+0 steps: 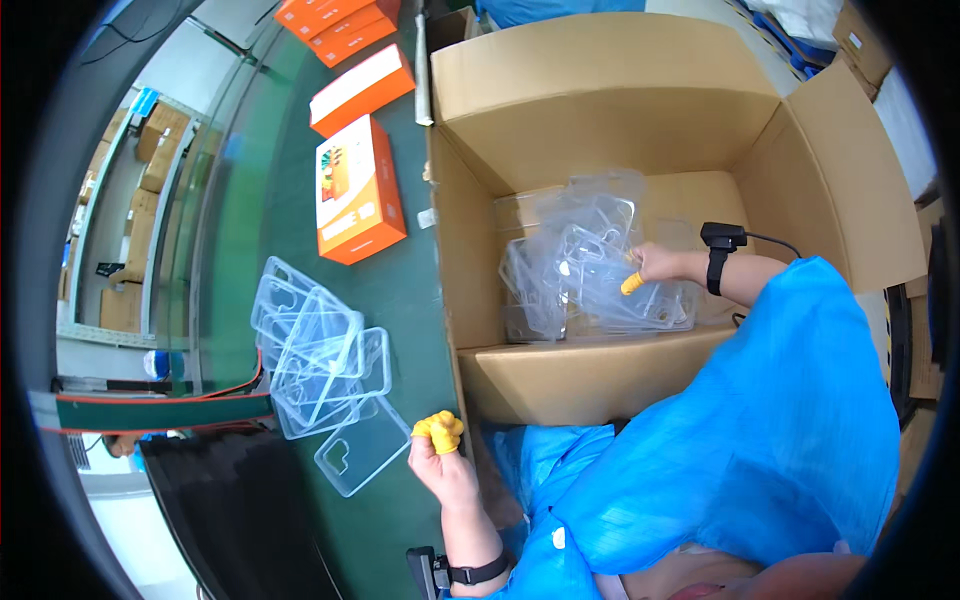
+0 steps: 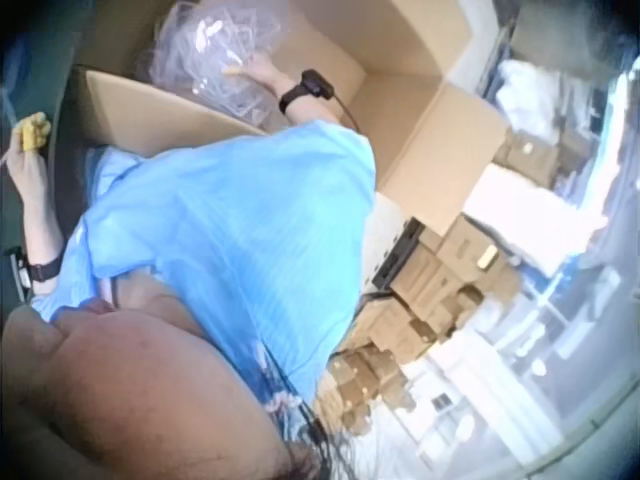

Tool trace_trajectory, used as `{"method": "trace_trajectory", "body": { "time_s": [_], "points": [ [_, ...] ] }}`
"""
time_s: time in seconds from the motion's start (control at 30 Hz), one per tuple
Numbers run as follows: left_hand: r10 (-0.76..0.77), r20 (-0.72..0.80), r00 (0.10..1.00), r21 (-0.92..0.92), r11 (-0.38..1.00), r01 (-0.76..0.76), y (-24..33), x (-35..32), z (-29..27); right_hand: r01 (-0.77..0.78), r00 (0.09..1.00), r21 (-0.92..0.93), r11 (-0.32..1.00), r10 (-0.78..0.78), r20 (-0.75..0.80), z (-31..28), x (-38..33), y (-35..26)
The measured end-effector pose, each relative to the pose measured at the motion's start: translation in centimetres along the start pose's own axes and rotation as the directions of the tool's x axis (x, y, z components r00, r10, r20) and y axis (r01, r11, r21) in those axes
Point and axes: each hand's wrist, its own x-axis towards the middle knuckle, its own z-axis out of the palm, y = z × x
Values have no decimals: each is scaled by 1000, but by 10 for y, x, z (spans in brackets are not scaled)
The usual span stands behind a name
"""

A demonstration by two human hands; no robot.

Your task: The person is assembling and packing mobile phone cases into boxes on a factory production line.

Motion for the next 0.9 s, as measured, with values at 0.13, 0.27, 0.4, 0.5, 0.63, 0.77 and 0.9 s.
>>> {"method": "trace_trajectory", "body": {
  "time_s": [0.13,0.27,0.4,0.5,0.63,0.77,0.9],
  "points": [
    [-44,-11,999,25,999,44,-1,-1,2,75,997,-77,994,-73,29,-33,-8,-73],
    [-25,-23,999,-3,1000,25,1,0,4,199,975,-59,978,-192,111,-75,-26,-122],
    [-42,1,999,-52,998,42,6,1,0,262,961,-75,962,-254,107,-103,-57,-161],
    [53,38,998,-99,994,-49,7,13,-5,335,927,-67,940,-316,205,-116,-81,-206],
    [177,206,963,-98,982,-159,53,44,-9,546,785,-206,812,-410,464,-124,-104,-282],
    [74,295,953,-473,878,79,76,32,-29,903,430,-371,218,-493,756,-89,-74,-368],
    [-75,228,971,-533,825,189,65,-8,-57,921,386,-387,43,-230,893,-33,-49,-445]
  ]
}}
